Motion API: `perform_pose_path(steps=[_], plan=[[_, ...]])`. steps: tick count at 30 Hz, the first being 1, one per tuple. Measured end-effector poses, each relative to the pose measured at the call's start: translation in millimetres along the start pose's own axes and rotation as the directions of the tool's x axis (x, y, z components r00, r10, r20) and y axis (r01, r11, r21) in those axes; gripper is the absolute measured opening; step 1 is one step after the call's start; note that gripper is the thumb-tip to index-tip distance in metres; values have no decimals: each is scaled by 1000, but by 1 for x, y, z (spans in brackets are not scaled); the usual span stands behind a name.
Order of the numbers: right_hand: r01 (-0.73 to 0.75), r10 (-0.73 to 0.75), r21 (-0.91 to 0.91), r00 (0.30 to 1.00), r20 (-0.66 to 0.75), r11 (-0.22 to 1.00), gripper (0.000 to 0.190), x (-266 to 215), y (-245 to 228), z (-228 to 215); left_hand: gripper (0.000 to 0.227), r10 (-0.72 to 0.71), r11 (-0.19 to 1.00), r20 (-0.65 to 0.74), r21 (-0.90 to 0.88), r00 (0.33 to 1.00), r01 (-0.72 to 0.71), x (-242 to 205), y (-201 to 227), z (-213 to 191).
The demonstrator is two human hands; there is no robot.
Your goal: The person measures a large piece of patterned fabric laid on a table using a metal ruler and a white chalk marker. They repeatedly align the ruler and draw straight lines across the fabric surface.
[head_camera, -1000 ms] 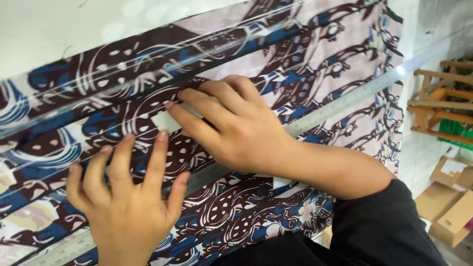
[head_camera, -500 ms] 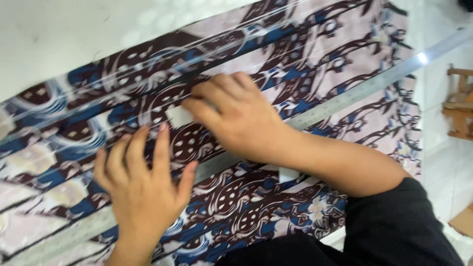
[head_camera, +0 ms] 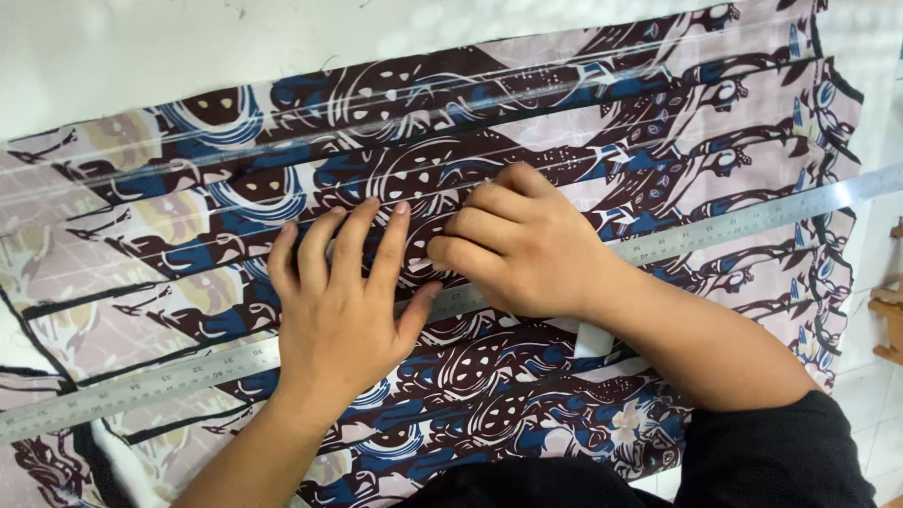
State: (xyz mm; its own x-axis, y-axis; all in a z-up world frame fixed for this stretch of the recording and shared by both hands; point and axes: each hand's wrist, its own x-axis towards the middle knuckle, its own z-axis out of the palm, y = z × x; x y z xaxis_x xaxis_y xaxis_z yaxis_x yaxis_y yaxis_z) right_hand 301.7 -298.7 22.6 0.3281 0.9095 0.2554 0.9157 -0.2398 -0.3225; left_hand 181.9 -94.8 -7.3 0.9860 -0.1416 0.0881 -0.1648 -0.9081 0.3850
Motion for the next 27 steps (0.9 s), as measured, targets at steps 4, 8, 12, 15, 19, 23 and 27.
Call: perform_pose_path(steps=[4,8,12,15,19,23,27], plan=[[-22,22,-34,1000,7,999,27,0,3,2,66,3,1000,3,-4,1000,-3,-1,-1,0],[-80,79,-62,997,-17,995,22,-2,13,5,66,8,1000,-4,-8,1000,-8,0,-2,1],[-253,260,82,960,-100,964,16,-4,19,-8,63,16,1000,-12,-16,1000,-16,-1,-3,-2],[-469,485,140,867,-113,872,9,5,30,-31,65,15,1000,-16,-5,1000,-15,2,-2,-4],[-453,455,53,889,-48,890,14,15,54,-39,62,17,1000,-16,-13,1000,-17,0,-5,-1],[-425,437,140,897,-68,895,12,25,74,-25,62,12,1000,-21,-21,1000,-13,2,-5,-2],[-385,392,85,916,-87,919,10,22,81,-12,60,16,1000,-30,-23,999,-17,2,-6,0]])
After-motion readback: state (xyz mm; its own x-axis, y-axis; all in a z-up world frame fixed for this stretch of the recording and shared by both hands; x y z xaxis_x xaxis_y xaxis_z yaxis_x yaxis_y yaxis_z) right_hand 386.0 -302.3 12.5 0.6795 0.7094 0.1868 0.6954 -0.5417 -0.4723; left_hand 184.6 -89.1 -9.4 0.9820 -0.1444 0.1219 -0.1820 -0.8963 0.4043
